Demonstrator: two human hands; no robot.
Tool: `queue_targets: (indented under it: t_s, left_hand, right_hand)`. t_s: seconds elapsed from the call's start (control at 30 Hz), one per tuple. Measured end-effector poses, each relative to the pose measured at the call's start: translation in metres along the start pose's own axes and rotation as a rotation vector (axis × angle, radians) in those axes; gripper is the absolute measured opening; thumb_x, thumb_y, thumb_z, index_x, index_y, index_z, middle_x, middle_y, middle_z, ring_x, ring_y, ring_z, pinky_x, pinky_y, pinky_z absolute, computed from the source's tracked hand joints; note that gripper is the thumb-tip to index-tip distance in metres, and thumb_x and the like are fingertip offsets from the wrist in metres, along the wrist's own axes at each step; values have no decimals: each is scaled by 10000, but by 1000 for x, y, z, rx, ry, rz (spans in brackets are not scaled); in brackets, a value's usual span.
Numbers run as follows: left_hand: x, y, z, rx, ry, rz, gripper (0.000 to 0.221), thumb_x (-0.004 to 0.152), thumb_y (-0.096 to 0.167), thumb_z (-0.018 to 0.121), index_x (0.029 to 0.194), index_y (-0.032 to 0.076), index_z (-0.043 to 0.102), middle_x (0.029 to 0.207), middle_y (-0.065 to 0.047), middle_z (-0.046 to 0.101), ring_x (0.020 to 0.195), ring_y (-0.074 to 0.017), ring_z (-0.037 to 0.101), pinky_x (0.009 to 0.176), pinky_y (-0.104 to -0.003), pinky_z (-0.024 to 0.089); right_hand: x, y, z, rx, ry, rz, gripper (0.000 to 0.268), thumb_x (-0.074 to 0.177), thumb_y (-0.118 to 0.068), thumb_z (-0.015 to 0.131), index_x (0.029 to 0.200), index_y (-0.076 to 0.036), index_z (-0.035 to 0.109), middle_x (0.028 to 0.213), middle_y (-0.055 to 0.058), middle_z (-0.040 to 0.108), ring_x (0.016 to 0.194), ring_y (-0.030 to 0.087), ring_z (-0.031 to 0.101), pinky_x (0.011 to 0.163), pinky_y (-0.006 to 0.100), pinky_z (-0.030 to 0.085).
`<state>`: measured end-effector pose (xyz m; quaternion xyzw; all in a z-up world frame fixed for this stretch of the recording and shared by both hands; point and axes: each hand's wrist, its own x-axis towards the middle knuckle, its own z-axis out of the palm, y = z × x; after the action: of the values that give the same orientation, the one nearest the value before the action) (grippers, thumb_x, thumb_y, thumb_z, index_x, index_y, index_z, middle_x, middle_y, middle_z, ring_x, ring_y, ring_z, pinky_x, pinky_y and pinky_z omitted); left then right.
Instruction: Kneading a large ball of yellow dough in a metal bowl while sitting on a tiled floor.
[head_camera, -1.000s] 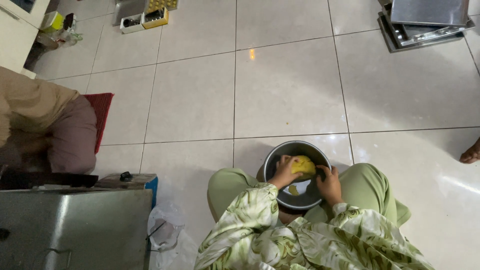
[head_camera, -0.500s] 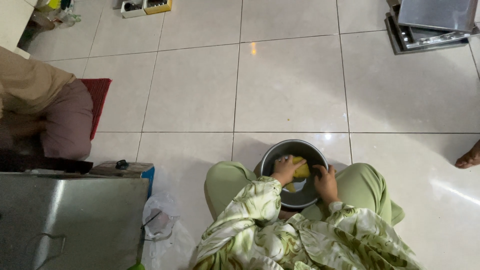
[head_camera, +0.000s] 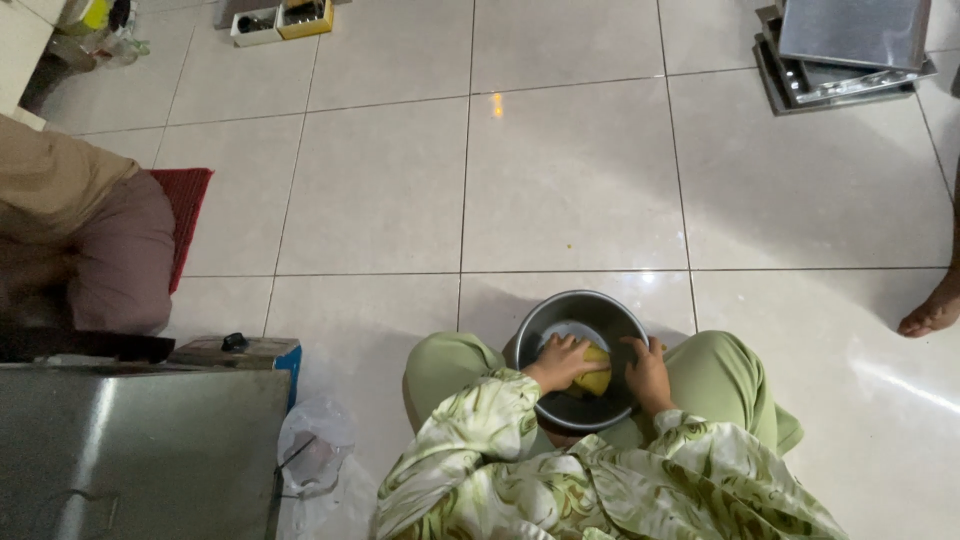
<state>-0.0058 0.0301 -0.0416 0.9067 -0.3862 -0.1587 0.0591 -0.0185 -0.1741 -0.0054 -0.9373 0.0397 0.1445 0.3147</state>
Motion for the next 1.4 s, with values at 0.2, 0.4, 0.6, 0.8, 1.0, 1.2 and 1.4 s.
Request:
queue_targets:
  t_s: [0.2,0.4,0.6,0.8,1.0,1.2,1.4]
  left_hand:
    - [-26,5,14,-183,-38,-84,866,722,96,742,1408,353,282,1246,-231,420,1075,-475,479,818,-633,389]
    - [-21,9,17,-124,-6,-138,846,750,118,755,1417,318,276,1295,-227,379,1124,-448,442,860,-627,348]
    - [-14,23,-3,-418,43,-402,806,808,145,679,1449,289,212,1277,-223,331,1144,-467,403,875,-654,323]
    - [10,23,-24,-532,11,-552,733,865,229,620,1446,346,188,1250,-197,337,1155,-445,380,838,-575,358]
    - [5,28,-62,-423,101,-476,781,828,226,660,1435,369,190,1264,-188,356,1117,-428,435,840,-582,401]
    - [-6,32,-71,-392,-242,-515,994,849,146,645,1483,356,-91,1469,-248,105,1335,-482,156,980,-689,234]
    - [9,24,-65,-424,-339,-575,1063,805,84,678,1479,371,-92,1484,-225,51,1347,-495,121,989,-686,271]
  right_hand:
    - [3,7,16,-95,35,-108,550,782,-16,574,1274,-244,479,1203,157,455,1131,365,556,916,399,546]
    - [8,7,18,-116,55,-50,513,795,-19,559,1235,-270,482,1110,114,482,1003,325,623,840,397,573]
    - [4,5,11,-54,32,-52,461,786,-3,548,1190,-223,523,1106,144,484,979,388,626,807,454,573]
    - [5,6,8,-30,28,7,502,796,0,556,1227,-252,499,1121,137,460,990,377,610,802,455,561]
    - [2,0,3,24,10,43,524,800,31,562,1253,-223,488,1150,159,454,1029,391,597,826,451,551]
    - [-1,-10,-3,17,-24,35,499,822,15,531,1259,-220,470,1148,162,454,1029,383,598,826,435,554]
    - [2,-5,2,1,-1,44,502,809,18,558,1248,-213,477,1161,173,462,1027,383,605,837,439,557]
